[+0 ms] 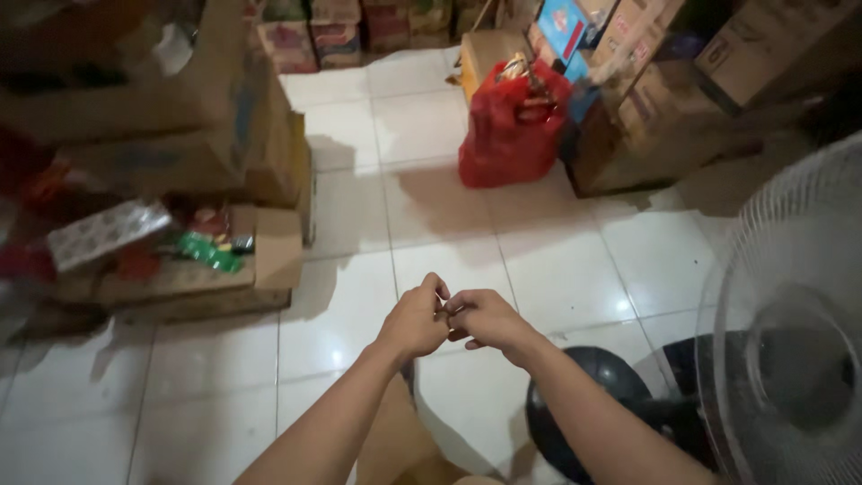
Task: The person ties red plastic bags filled with packaged snacks using black plastic straps. They gather the bag handles, wrap the straps around them, and secure the knots. The person moves between several bags in a cluttered storage area.
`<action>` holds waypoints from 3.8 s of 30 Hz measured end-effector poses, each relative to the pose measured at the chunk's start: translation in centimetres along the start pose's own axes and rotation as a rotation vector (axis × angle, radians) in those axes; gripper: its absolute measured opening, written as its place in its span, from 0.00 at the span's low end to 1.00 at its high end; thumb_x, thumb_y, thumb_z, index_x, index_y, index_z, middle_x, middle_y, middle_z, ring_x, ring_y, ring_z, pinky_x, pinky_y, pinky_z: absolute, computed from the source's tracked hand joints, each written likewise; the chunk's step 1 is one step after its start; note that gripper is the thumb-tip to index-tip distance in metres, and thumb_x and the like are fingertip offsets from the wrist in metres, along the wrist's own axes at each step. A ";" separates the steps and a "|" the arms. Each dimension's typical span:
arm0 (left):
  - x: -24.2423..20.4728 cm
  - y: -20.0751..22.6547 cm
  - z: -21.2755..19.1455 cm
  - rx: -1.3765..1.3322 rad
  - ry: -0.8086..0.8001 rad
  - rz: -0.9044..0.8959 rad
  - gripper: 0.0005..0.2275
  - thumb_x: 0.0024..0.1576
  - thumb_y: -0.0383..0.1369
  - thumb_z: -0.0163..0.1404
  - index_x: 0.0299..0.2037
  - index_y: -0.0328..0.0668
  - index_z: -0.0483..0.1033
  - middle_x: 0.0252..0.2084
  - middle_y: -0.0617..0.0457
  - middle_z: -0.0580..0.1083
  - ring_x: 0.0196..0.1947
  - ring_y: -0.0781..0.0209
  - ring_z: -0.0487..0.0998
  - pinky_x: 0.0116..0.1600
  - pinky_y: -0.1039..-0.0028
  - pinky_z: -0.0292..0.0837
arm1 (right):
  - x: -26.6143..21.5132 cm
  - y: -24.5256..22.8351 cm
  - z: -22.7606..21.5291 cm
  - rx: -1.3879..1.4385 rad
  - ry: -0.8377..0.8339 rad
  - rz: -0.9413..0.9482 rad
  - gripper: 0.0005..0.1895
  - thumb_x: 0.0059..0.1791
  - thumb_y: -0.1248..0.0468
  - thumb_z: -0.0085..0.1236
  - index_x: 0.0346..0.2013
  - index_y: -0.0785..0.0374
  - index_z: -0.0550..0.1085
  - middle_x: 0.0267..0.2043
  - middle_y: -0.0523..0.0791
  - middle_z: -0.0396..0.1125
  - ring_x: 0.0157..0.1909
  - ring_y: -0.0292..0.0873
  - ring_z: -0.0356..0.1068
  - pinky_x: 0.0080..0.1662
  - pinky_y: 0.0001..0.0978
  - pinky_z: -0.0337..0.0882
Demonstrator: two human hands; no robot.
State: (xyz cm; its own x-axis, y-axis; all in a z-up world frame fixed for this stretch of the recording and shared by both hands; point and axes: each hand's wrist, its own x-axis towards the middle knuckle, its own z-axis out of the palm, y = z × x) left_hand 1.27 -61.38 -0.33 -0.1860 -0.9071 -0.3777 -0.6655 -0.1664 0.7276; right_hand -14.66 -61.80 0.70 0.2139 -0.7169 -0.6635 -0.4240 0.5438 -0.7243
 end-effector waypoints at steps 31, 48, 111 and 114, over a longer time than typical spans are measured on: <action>70.0 15.5 -12.9 0.298 -0.293 0.385 0.19 0.52 0.33 0.54 0.52 0.39 0.70 0.48 0.39 0.77 0.50 0.43 0.79 0.53 0.58 0.73 | 49.2 -17.5 -41.6 0.434 0.295 0.038 0.19 0.48 0.67 0.57 0.54 0.60 0.76 0.45 0.47 0.74 0.46 0.45 0.75 0.44 0.39 0.74; 98.1 17.3 -9.4 0.448 -0.515 0.170 0.23 0.49 0.36 0.55 0.56 0.44 0.70 0.49 0.41 0.78 0.50 0.47 0.81 0.56 0.59 0.74 | 63.0 -17.9 -53.9 0.586 0.422 0.380 0.10 0.50 0.63 0.52 0.45 0.53 0.77 0.41 0.43 0.76 0.42 0.42 0.77 0.44 0.43 0.73; 107.2 24.8 8.3 1.028 -0.771 1.452 0.22 0.45 0.39 0.60 0.52 0.58 0.77 0.59 0.47 0.70 0.59 0.41 0.71 0.55 0.47 0.70 | 67.4 -19.0 -52.0 0.640 1.419 0.614 0.25 0.36 0.42 0.71 0.28 0.60 0.81 0.25 0.51 0.73 0.27 0.51 0.74 0.36 0.43 0.71; 102.3 27.7 7.9 0.942 -0.977 1.540 0.18 0.50 0.49 0.61 0.46 0.53 0.76 0.51 0.46 0.74 0.54 0.44 0.74 0.54 0.47 0.68 | 62.3 -18.8 -49.6 0.564 1.538 0.655 0.22 0.40 0.45 0.68 0.24 0.63 0.80 0.25 0.52 0.72 0.28 0.52 0.73 0.36 0.43 0.71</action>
State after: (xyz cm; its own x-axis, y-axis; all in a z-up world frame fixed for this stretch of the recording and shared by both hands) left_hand -41.89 -155.72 -23.31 -0.8698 0.4412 -0.2208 0.3545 0.8701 0.3423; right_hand -37.08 -138.30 -17.69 -0.9386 0.1181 -0.3241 0.3065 0.7164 -0.6267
